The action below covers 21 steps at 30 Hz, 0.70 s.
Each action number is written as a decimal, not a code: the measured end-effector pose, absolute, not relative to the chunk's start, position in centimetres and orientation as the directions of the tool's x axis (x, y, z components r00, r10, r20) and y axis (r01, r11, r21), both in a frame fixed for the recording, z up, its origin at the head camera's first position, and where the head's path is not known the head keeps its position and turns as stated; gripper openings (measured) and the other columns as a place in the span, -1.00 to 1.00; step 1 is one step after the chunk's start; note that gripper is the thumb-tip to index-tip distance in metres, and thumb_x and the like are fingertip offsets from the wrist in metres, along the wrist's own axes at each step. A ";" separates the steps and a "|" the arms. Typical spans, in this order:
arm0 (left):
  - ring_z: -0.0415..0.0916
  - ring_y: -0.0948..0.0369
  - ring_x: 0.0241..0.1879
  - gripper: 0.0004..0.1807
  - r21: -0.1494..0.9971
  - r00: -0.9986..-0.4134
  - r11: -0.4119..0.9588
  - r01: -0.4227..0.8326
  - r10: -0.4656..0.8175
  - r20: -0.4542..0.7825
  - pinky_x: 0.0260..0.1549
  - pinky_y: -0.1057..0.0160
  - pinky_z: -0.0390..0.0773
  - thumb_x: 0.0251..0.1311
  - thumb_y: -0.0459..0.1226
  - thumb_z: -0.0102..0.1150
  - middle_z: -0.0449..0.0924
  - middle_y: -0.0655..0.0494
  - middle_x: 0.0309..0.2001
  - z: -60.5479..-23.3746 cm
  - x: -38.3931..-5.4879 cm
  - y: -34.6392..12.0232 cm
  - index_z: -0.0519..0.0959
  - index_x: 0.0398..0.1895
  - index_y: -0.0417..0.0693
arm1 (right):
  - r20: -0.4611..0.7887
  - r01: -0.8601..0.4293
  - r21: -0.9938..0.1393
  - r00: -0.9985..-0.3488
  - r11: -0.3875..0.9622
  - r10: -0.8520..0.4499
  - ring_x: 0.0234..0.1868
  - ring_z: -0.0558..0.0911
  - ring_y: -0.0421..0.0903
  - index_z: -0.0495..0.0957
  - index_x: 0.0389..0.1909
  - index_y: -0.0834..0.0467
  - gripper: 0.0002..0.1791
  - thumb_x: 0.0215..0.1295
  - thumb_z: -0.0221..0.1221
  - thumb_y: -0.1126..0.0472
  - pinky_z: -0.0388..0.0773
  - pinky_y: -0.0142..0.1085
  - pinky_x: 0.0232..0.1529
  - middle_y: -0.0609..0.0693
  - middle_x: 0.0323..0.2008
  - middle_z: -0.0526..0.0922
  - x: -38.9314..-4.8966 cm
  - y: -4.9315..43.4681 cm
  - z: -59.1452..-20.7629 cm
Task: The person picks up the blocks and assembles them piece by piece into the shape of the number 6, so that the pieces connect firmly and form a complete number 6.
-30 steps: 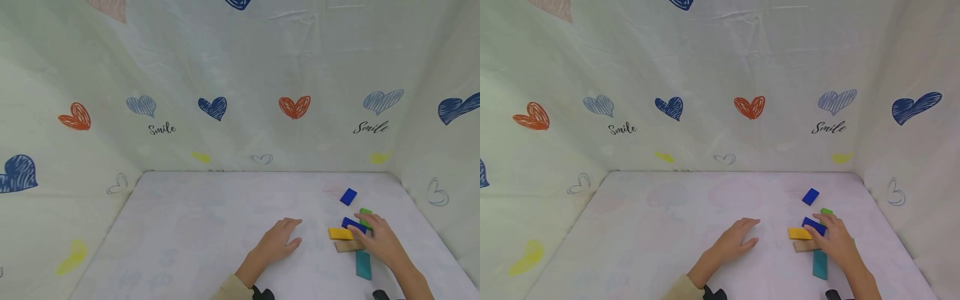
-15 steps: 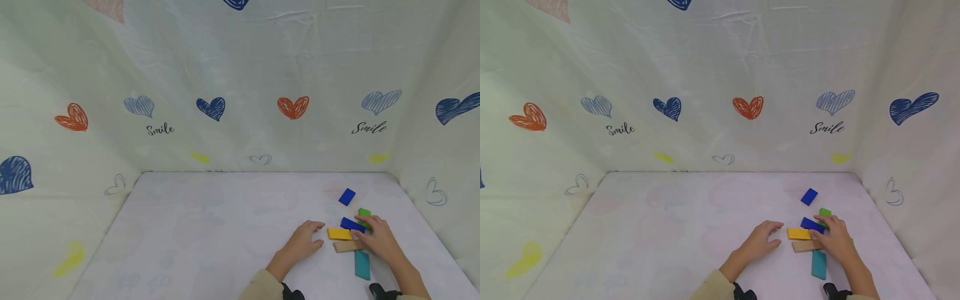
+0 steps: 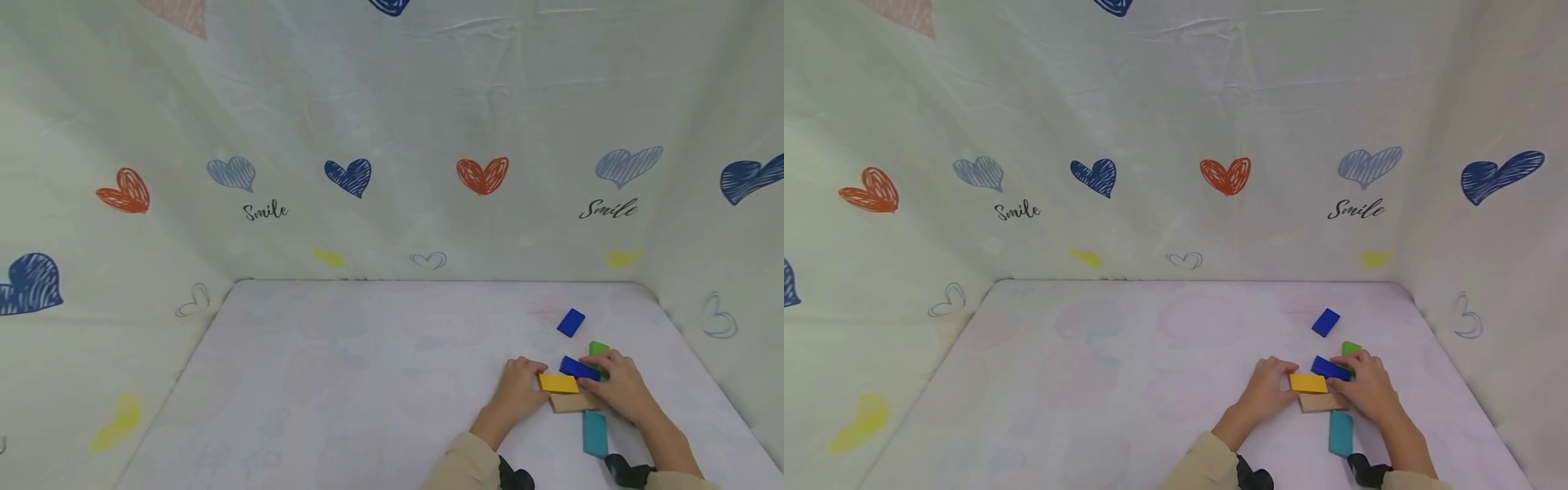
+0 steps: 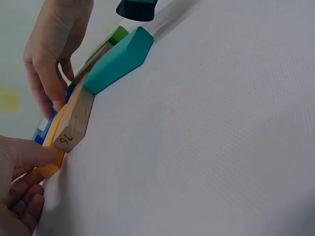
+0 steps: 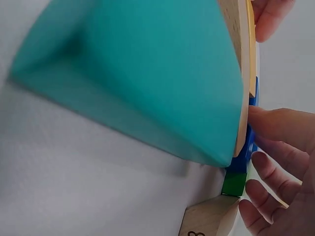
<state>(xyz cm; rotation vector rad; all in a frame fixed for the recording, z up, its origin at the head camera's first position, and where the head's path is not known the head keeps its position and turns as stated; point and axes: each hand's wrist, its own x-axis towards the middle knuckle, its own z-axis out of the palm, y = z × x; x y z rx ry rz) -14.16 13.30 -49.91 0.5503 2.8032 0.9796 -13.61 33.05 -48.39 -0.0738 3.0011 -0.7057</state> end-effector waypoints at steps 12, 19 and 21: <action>0.26 0.43 -0.23 -0.68 0.527 -0.935 0.787 0.322 0.353 0.044 -0.24 0.57 0.32 0.04 -0.13 0.32 0.40 0.32 -0.25 -49.7 -14.0 13.6 0.60 -0.08 0.20 | -0.037 -0.059 -0.368 -0.996 0.928 -0.078 -0.07 0.33 0.35 0.52 -0.06 0.35 -0.51 0.04 0.29 0.12 0.29 0.26 -0.07 0.43 -0.07 0.39 -14.2 32.7 -48.2; 0.25 0.43 -0.25 -0.72 0.564 -0.945 0.778 0.276 0.326 0.013 -0.27 0.56 0.33 0.05 -0.16 0.31 0.40 0.31 -0.26 -49.7 -13.7 13.6 0.61 -0.11 0.17 | -0.052 -0.049 -0.359 -0.996 0.932 -0.072 -0.08 0.35 0.32 0.53 -0.08 0.35 -0.51 0.03 0.30 0.12 0.33 0.24 -0.10 0.41 -0.09 0.42 -14.2 32.6 -48.2; 0.25 0.44 -0.25 -0.72 0.564 -0.947 0.781 0.268 0.322 0.005 -0.27 0.56 0.33 0.05 -0.16 0.31 0.40 0.31 -0.26 -49.7 -13.7 13.6 0.61 -0.11 0.18 | -0.056 -0.045 -0.362 -0.996 0.931 -0.070 -0.09 0.35 0.31 0.53 -0.07 0.35 -0.51 0.03 0.30 0.12 0.33 0.22 -0.10 0.41 -0.09 0.42 -14.2 32.6 -48.2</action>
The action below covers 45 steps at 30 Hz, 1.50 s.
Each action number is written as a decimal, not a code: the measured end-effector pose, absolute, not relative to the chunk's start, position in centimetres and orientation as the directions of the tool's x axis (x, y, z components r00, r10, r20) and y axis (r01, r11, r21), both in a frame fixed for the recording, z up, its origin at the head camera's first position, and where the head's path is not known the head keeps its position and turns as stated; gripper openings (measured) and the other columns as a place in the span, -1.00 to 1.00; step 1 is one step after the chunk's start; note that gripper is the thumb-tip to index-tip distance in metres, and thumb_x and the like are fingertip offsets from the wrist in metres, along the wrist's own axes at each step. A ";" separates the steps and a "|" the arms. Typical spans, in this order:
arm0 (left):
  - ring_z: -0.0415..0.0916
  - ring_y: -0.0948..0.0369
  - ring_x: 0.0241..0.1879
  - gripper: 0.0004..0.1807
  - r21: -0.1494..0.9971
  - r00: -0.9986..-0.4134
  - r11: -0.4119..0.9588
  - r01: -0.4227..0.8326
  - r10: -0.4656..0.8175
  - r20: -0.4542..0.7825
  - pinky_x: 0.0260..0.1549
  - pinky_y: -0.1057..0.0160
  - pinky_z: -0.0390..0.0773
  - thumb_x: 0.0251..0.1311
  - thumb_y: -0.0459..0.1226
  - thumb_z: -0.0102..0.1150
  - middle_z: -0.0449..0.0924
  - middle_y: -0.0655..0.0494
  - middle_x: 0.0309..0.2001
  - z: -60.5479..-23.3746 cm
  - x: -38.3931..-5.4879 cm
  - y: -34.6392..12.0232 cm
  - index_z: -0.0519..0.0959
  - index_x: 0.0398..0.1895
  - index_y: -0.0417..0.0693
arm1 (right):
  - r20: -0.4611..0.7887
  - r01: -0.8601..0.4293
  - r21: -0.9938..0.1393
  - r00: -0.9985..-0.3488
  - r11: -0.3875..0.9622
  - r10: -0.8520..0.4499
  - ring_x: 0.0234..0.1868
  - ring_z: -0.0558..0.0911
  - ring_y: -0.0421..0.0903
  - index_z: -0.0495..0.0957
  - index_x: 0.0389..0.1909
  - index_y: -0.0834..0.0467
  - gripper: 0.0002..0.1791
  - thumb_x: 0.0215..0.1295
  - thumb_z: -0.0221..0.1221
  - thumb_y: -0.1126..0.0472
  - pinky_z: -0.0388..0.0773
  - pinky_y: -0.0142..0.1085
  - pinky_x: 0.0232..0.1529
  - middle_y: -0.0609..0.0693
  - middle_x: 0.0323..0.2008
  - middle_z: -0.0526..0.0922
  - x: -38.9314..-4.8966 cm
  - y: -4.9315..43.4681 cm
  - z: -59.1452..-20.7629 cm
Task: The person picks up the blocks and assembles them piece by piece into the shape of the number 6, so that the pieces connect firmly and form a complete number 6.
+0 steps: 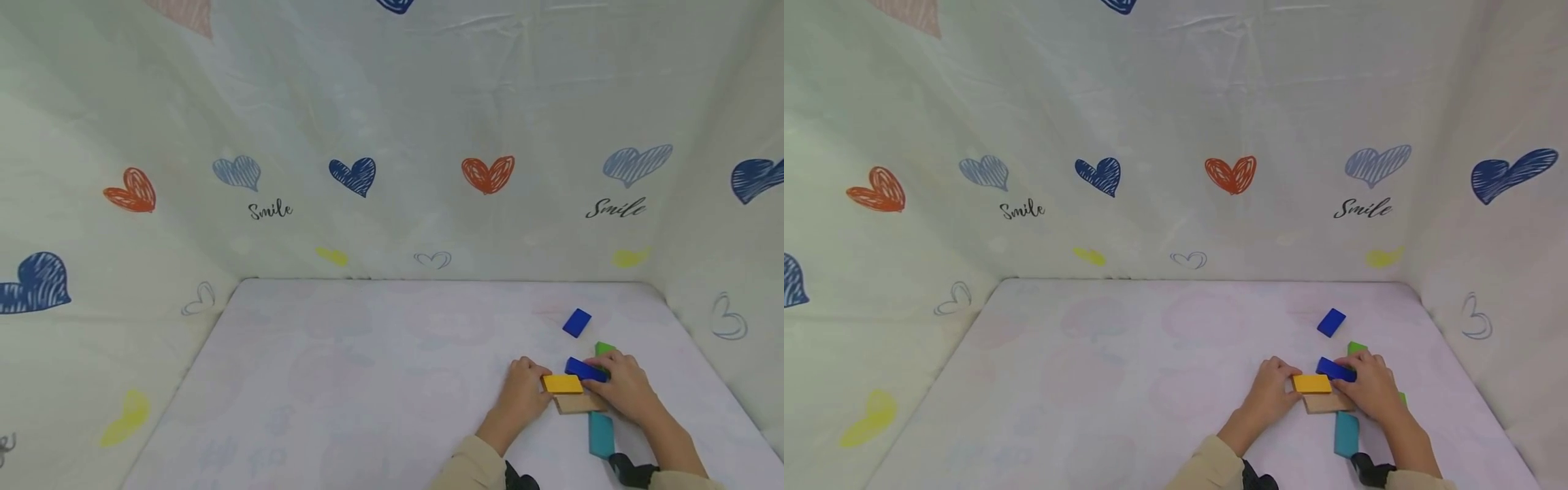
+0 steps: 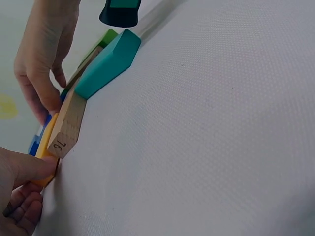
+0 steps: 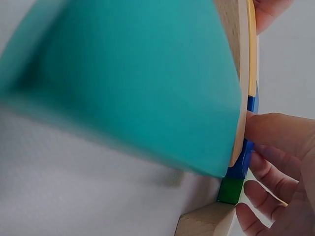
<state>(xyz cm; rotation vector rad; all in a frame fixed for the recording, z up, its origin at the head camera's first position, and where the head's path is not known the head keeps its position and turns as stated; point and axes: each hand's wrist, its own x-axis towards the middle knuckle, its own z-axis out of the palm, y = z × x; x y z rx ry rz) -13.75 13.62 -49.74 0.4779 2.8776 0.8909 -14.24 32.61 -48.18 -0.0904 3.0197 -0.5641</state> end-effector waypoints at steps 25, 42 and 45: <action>0.34 0.48 -0.27 -0.65 0.799 -0.983 0.587 0.132 0.182 0.029 -0.23 0.51 0.42 -0.02 -0.32 0.34 0.38 0.27 -0.22 -49.2 -13.6 8.7 0.58 -0.09 0.01 | -0.076 -0.019 -0.526 -0.995 0.851 -0.069 0.03 0.39 0.31 0.35 0.11 0.39 -0.43 0.21 0.17 0.08 0.35 0.19 -0.01 0.41 0.04 0.40 -13.9 30.0 -46.1; 0.41 0.26 -0.20 -0.65 0.850 -0.998 0.523 0.062 0.027 0.057 -0.21 0.40 0.47 -0.04 -0.37 0.35 0.40 0.16 -0.19 -48.6 -14.3 1.9 0.53 -0.13 -0.09 | 0.108 -0.174 -0.608 -0.985 0.775 -0.136 -0.22 0.51 0.01 0.42 0.00 0.37 -0.54 0.14 0.25 0.20 0.46 -0.41 -0.31 0.21 -0.16 0.53 -15.9 24.9 -46.4; 0.42 0.23 -0.19 -0.65 0.854 -0.998 0.518 0.048 -0.003 0.058 -0.19 0.35 0.48 -0.03 -0.38 0.34 0.41 0.15 -0.19 -48.6 -14.5 0.7 0.53 -0.13 -0.11 | 0.109 -0.177 -0.636 -0.984 0.751 -0.140 -0.20 0.52 0.03 0.42 -0.01 0.39 -0.55 0.13 0.25 0.23 0.49 -0.33 -0.26 0.24 -0.14 0.54 -16.5 23.7 -46.3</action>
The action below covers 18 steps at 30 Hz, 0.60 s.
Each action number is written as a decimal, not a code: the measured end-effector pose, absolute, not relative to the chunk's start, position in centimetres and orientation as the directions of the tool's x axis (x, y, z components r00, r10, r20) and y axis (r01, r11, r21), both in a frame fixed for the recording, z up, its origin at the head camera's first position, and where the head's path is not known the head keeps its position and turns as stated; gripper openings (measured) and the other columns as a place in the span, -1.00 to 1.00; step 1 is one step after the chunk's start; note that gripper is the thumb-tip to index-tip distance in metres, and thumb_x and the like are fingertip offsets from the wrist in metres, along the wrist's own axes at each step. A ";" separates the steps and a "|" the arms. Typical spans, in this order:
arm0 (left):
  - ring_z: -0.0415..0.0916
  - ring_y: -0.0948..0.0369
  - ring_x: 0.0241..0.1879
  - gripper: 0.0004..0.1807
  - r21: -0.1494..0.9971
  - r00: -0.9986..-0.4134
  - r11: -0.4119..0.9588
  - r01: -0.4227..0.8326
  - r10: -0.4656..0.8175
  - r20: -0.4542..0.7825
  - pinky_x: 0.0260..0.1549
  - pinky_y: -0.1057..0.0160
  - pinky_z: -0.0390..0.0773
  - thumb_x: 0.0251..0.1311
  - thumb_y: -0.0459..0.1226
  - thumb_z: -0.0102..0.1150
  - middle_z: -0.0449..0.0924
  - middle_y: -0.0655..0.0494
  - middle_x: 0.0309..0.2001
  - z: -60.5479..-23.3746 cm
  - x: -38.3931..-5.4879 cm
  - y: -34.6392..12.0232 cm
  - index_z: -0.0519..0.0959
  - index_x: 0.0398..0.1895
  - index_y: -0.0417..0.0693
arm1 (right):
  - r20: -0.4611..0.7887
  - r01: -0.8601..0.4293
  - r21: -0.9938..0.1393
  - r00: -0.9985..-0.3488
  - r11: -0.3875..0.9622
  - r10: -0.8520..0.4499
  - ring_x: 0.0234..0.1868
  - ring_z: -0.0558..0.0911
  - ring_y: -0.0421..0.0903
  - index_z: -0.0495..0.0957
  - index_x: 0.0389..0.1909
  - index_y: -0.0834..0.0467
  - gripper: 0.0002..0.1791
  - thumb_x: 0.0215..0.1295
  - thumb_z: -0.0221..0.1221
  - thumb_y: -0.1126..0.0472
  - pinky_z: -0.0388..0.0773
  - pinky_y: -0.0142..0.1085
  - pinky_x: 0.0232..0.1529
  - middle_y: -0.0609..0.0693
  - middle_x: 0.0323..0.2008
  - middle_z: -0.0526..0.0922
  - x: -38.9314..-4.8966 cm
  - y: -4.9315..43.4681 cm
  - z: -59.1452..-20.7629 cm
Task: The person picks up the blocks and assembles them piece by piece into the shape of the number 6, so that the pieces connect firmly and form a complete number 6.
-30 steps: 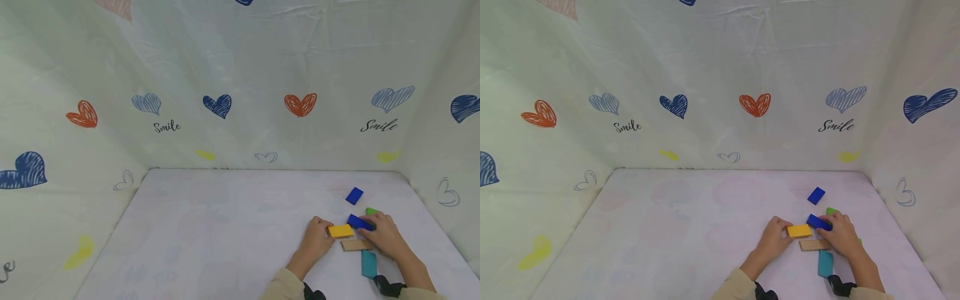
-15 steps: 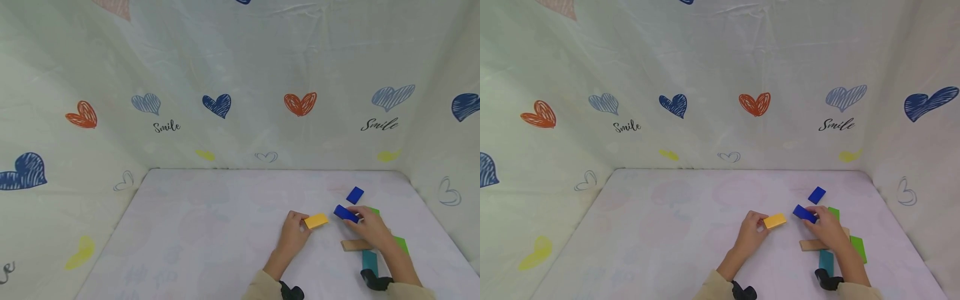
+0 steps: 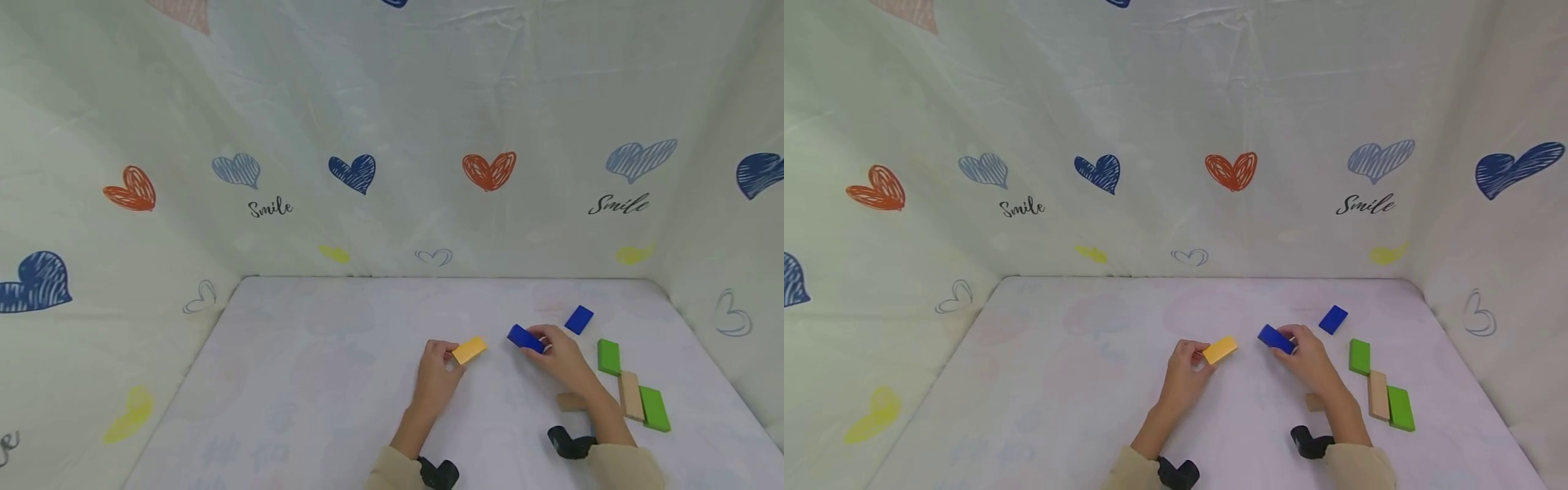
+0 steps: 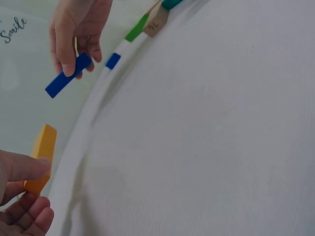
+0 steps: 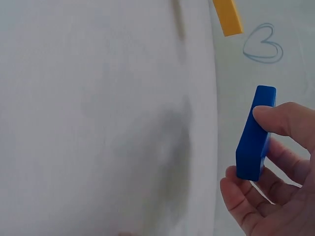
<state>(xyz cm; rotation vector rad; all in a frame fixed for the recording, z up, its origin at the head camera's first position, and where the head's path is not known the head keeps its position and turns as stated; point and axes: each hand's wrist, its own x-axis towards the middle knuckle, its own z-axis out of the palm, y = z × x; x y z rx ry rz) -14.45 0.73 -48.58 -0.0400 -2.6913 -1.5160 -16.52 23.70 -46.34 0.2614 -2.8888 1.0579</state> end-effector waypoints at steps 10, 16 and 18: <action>0.43 0.23 -0.16 -0.66 0.862 -0.994 0.507 -0.014 -0.097 0.041 -0.11 0.23 0.50 -0.01 -0.37 0.32 0.41 0.14 -0.18 -49.3 -14.5 -3.1 0.53 -0.11 -0.12 | -0.027 -0.041 -0.728 -0.996 0.685 -0.089 -0.10 0.51 0.11 0.38 0.02 0.37 -0.52 0.16 0.22 0.19 0.48 -0.07 -0.10 0.29 -0.09 0.55 -17.8 19.9 -46.8; 0.37 0.24 -0.20 -0.65 0.840 -0.989 0.540 -0.054 -0.147 0.031 -0.18 0.26 0.46 -0.02 -0.34 0.33 0.41 0.12 -0.20 -49.7 -14.6 -5.2 0.54 -0.10 -0.14 | -0.087 0.038 -0.767 -0.995 0.641 -0.044 -0.07 0.53 0.16 0.37 -0.05 0.37 -0.55 0.13 0.25 0.20 0.48 -0.03 -0.05 0.34 -0.09 0.54 -18.4 17.9 -47.5; 0.36 0.23 -0.21 -0.64 0.827 -0.986 0.559 -0.066 -0.162 0.031 -0.21 0.25 0.44 -0.02 -0.34 0.33 0.41 0.11 -0.20 -49.8 -14.6 -5.8 0.54 -0.10 -0.14 | -0.092 0.055 -0.781 -0.995 0.622 -0.027 -0.11 0.54 0.13 0.37 -0.08 0.36 -0.56 0.11 0.27 0.20 0.49 -0.07 -0.10 0.32 -0.13 0.56 -18.6 17.2 -47.7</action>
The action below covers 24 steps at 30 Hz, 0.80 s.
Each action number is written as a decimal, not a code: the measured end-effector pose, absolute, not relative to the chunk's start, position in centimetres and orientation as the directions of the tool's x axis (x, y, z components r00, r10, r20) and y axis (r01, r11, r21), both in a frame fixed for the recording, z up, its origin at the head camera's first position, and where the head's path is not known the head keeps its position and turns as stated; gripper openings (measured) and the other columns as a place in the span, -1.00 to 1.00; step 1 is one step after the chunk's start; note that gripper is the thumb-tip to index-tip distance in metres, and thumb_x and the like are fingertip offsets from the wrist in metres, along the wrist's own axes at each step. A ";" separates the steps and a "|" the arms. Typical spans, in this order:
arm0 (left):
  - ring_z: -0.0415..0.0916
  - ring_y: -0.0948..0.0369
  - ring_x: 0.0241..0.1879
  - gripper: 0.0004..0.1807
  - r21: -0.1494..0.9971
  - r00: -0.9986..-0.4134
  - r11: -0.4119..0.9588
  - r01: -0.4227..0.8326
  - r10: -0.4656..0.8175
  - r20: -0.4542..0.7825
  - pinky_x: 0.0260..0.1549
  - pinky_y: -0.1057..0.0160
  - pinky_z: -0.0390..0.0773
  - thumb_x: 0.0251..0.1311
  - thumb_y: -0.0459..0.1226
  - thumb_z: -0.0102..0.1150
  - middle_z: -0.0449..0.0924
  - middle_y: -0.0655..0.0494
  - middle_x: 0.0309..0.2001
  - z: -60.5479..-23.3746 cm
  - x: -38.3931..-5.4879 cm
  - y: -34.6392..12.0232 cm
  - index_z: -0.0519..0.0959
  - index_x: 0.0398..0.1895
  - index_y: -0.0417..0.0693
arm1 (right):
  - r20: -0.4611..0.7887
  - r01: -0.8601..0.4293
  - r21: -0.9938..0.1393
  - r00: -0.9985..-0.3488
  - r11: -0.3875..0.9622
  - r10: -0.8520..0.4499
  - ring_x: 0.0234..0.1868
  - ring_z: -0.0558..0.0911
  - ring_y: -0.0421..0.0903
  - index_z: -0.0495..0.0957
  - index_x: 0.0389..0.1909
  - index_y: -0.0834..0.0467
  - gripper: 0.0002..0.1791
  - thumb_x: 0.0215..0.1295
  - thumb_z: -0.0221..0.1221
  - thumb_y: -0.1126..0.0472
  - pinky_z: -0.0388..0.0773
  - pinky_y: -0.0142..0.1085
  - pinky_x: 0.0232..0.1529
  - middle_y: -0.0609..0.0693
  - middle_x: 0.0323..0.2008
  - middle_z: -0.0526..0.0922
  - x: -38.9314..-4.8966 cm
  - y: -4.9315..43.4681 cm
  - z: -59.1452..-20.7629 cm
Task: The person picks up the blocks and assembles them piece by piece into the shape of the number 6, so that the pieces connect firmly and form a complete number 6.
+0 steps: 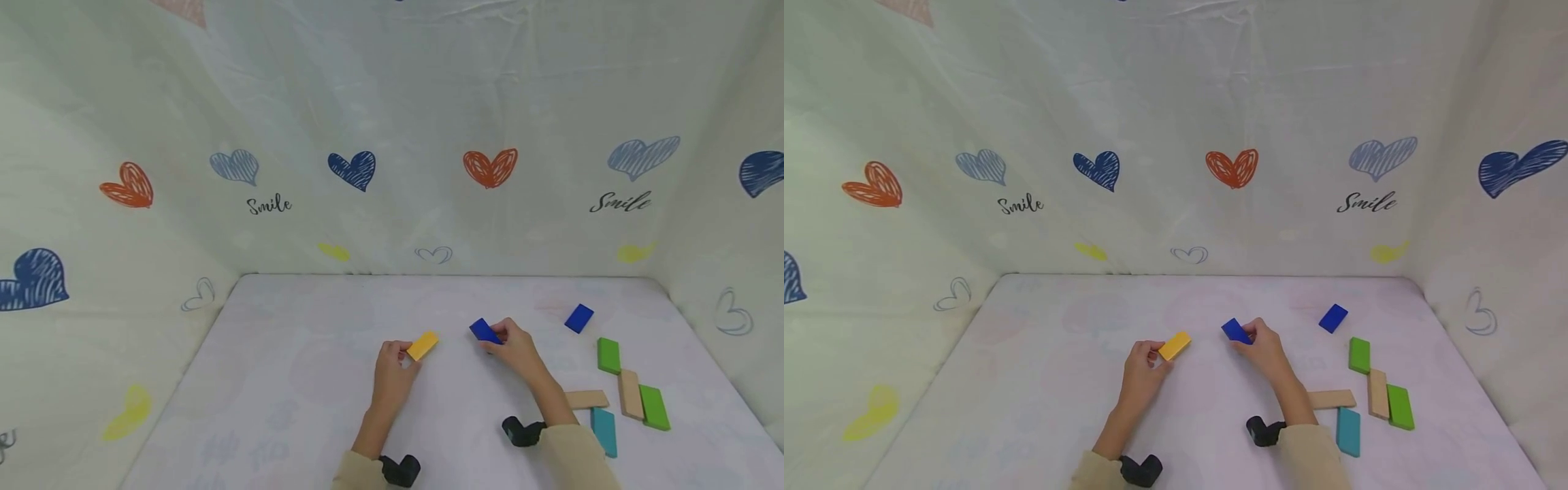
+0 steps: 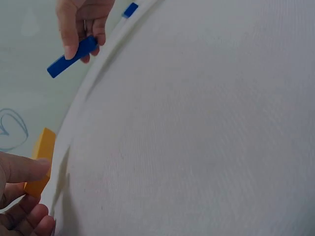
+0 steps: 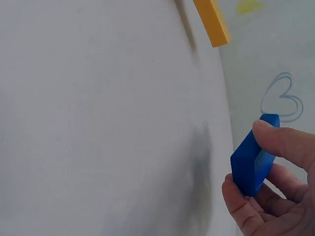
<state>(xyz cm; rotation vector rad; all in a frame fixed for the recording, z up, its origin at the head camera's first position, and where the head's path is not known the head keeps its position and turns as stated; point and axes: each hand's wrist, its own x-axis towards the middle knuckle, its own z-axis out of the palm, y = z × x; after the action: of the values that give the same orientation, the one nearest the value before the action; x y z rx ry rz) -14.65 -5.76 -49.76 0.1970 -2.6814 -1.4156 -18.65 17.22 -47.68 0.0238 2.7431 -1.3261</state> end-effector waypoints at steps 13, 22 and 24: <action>0.31 0.19 -0.25 -0.65 0.813 -0.966 0.565 -0.140 -0.259 0.014 -0.28 0.27 0.35 -0.03 -0.34 0.33 0.41 0.05 -0.23 -49.9 -15.3 -7.7 0.54 -0.12 -0.15 | -0.106 0.073 -0.859 -0.994 0.507 -0.036 -0.28 0.54 -0.01 0.23 0.27 0.24 -0.30 0.12 0.27 0.19 0.57 -0.26 -0.33 0.26 -0.18 0.49 -20.5 13.0 -48.5; 0.29 0.17 -0.26 -0.64 0.861 -0.946 0.465 -0.206 -0.320 -0.054 -0.30 0.26 0.31 -0.06 -0.33 0.36 0.44 0.05 -0.27 -50.5 -16.0 -8.0 0.56 -0.12 -0.15 | -0.201 0.202 -0.908 -0.979 0.367 0.040 -0.48 0.57 -0.13 0.17 0.23 0.25 -0.28 0.12 0.28 0.13 0.58 -0.35 -0.44 0.21 -0.24 0.43 -21.8 9.8 -49.3; 0.28 0.17 -0.26 -0.64 0.868 -0.941 0.445 -0.219 -0.332 -0.068 -0.31 0.27 0.29 -0.07 -0.32 0.36 0.43 0.05 -0.29 -50.7 -16.2 -8.0 0.56 -0.12 -0.13 | -0.222 0.231 -0.916 -0.973 0.327 0.065 -0.49 0.59 -0.13 0.14 0.21 0.27 -0.27 0.11 0.29 0.14 0.58 -0.35 -0.45 0.22 -0.23 0.43 -22.0 9.1 -49.5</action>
<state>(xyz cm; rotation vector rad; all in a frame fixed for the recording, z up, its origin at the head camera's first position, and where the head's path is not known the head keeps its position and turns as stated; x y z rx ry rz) -16.21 -7.95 -50.69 0.4930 -2.5734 -1.5204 -22.03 9.11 -49.49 0.2742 2.4373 -1.7208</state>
